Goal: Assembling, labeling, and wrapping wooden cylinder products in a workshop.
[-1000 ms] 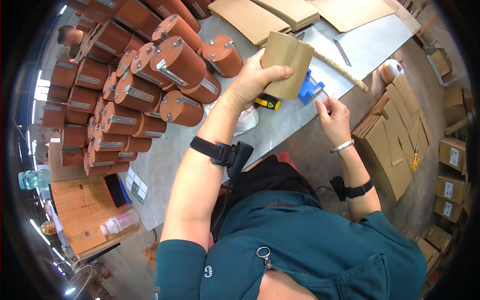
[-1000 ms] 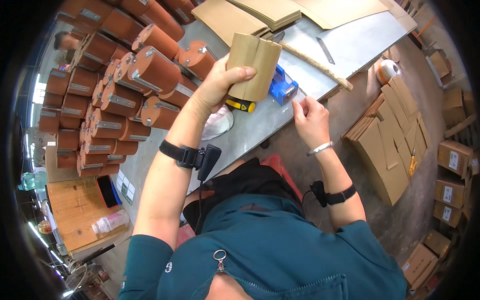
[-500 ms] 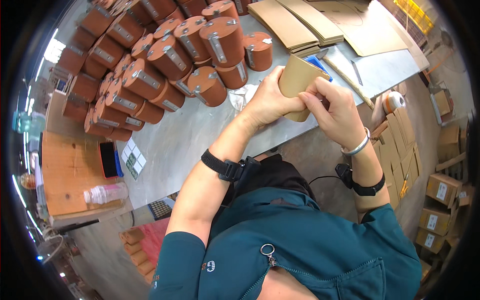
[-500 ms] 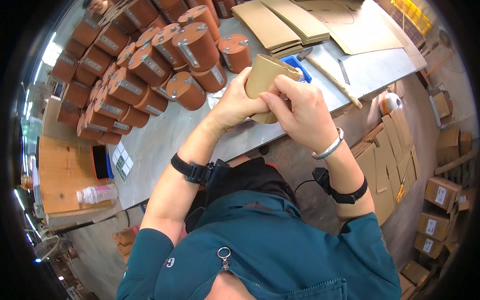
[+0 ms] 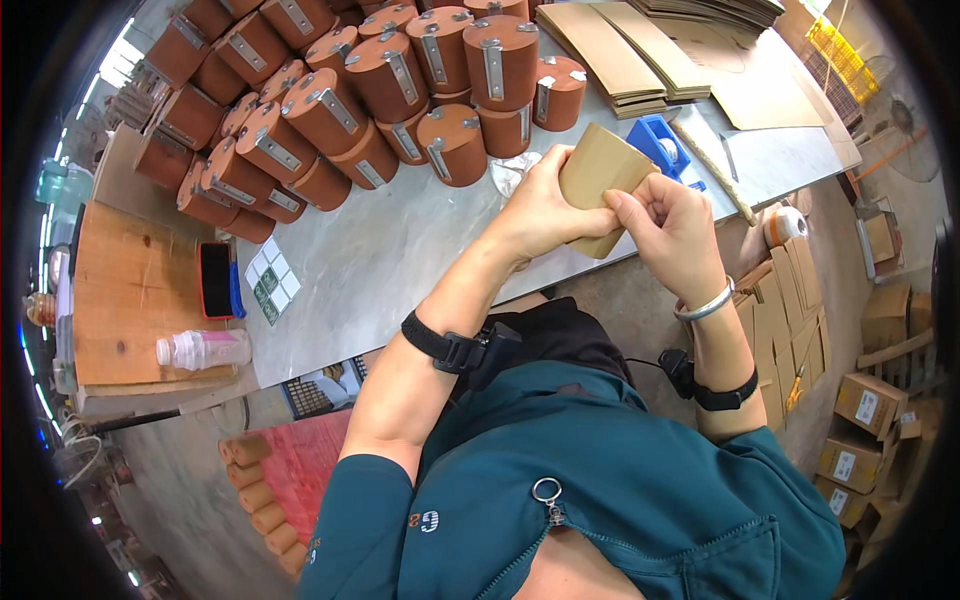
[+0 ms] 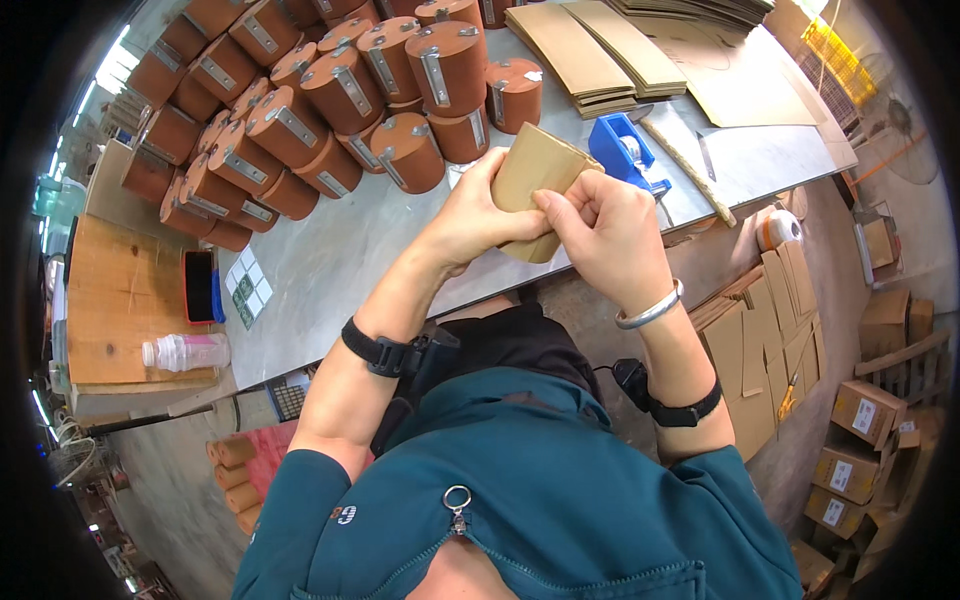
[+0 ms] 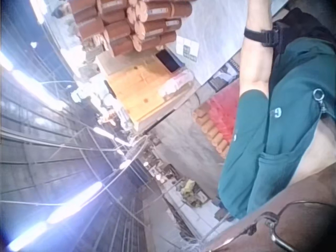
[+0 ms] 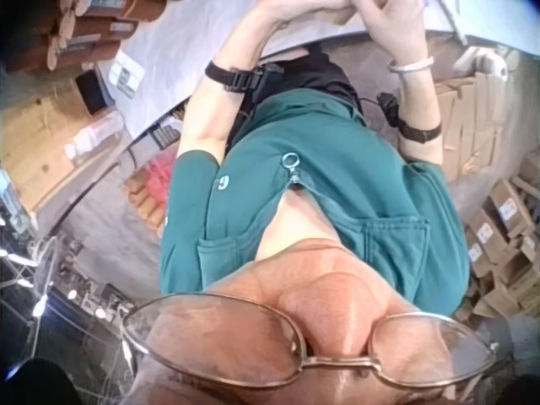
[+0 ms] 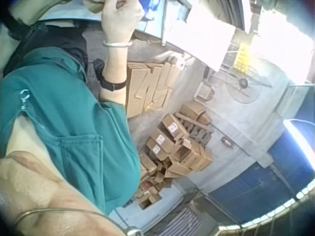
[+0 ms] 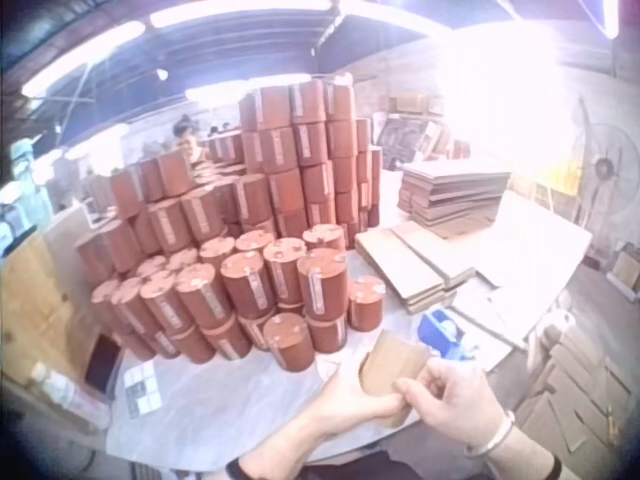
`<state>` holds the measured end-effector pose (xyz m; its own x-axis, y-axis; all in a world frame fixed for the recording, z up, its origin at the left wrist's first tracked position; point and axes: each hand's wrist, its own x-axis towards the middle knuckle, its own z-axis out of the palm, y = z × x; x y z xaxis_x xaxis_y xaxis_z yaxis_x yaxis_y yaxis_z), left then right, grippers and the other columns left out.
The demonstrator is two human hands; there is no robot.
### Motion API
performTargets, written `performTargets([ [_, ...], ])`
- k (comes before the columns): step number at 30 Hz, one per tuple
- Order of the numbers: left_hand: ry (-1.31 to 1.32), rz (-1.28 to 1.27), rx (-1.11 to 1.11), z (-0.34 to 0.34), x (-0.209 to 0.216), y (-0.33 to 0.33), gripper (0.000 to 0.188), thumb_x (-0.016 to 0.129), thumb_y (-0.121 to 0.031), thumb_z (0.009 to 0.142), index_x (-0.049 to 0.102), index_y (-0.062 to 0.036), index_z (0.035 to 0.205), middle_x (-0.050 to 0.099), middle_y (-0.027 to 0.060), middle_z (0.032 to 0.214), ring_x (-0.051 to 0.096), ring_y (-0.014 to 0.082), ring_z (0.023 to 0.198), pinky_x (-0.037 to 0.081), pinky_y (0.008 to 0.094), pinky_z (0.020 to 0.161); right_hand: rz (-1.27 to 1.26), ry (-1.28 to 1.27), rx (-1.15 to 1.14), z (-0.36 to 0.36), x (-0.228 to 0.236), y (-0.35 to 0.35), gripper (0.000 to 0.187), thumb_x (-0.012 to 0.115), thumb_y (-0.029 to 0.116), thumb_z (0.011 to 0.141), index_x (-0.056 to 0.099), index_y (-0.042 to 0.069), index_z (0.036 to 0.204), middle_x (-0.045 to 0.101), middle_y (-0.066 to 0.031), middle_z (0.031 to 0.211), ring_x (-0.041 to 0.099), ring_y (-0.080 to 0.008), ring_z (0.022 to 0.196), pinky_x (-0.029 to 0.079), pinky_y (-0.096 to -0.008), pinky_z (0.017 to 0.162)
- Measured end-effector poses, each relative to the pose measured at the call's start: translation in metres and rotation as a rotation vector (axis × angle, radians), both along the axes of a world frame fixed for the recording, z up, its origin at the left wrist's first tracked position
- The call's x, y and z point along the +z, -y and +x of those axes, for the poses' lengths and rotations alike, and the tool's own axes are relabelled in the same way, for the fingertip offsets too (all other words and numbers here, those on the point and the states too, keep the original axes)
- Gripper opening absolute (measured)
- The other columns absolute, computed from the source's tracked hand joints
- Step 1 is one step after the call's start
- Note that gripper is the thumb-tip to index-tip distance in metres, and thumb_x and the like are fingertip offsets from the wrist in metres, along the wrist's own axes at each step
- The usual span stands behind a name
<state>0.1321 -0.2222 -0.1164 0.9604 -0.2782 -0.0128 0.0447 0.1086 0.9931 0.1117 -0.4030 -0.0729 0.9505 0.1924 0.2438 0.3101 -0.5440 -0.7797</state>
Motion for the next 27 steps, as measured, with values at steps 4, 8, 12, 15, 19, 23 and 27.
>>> performTargets([
  [4,-0.091,-0.185,-0.051,-0.014,-0.008,-0.013,0.082,0.090,-0.030,0.071,0.046,0.0029,0.133,0.061,0.0168,0.122,0.063,0.0220,0.111,0.053,0.0331,0.094,0.052,0.008,0.013,-0.006,0.000,-0.009,0.029,0.078,0.015,0.087,0.062,-0.002,0.070,0.057,-0.0047,0.052,0.049,-0.0076,0.047,0.040,-0.0266,0.047],
  [8,-0.066,-0.282,0.050,-0.024,-0.015,-0.011,0.077,0.085,-0.042,0.082,0.047,0.0017,0.134,0.061,0.0156,0.122,0.062,0.0200,0.113,0.053,0.0329,0.094,0.068,-0.014,0.081,-0.003,0.001,-0.017,0.029,0.078,0.015,0.087,0.062,-0.002,0.070,0.057,-0.0048,0.053,0.051,-0.0069,0.048,0.041,-0.0266,0.046],
  [12,-0.048,-0.322,0.116,-0.028,-0.019,-0.017,0.067,0.080,-0.040,0.089,0.052,0.0025,0.133,0.063,0.0139,0.121,0.063,0.0178,0.110,0.054,0.0323,0.092,0.044,-0.073,0.142,0.000,0.001,-0.021,0.035,0.078,0.018,0.090,0.055,0.005,0.067,0.047,0.0073,0.058,0.038,-0.0009,0.054,0.030,-0.0219,0.047],
  [15,-0.088,-0.412,0.144,-0.032,-0.021,-0.018,0.062,0.078,-0.038,0.090,0.054,0.0025,0.131,0.064,0.0135,0.121,0.064,0.0169,0.108,0.054,0.0323,0.092,0.005,0.021,0.066,-0.002,-0.001,-0.021,0.044,0.083,0.023,0.087,0.049,0.007,0.064,0.045,0.0080,0.057,0.037,-0.0015,0.054,0.029,-0.0221,0.046],
  [19,-0.048,-0.397,0.121,-0.038,-0.016,-0.024,0.059,0.076,-0.036,0.092,0.053,0.0015,0.133,0.064,0.0131,0.121,0.065,0.0168,0.108,0.055,0.0327,0.091,-0.079,-0.077,0.004,-0.001,0.003,-0.017,0.051,0.089,0.033,0.079,0.051,0.002,0.063,0.055,-0.0053,0.054,0.054,-0.0071,0.054,0.044,-0.0266,0.048],
  [23,-0.091,-0.561,0.062,-0.048,-0.009,-0.025,0.057,0.071,-0.037,0.096,0.052,0.0006,0.135,0.065,0.0123,0.121,0.066,0.0180,0.108,0.058,0.0343,0.089,0.158,-0.051,0.090,-0.002,-0.008,-0.025,0.049,0.089,0.034,0.080,0.054,-0.001,0.086,0.069,-0.0118,0.079,0.068,-0.0130,0.073,0.055,-0.0269,0.062],
  [27,-0.061,-0.600,0.013,-0.049,-0.012,-0.035,0.059,0.068,-0.039,0.097,0.051,0.0003,0.138,0.065,0.0126,0.121,0.067,0.0186,0.107,0.059,0.0350,0.089,0.453,-0.183,0.196,-0.006,-0.013,-0.036,0.055,0.087,0.028,0.083,0.048,-0.003,0.105,0.073,-0.0184,0.099,0.073,-0.0206,0.091,0.061,-0.0299,0.075],
])
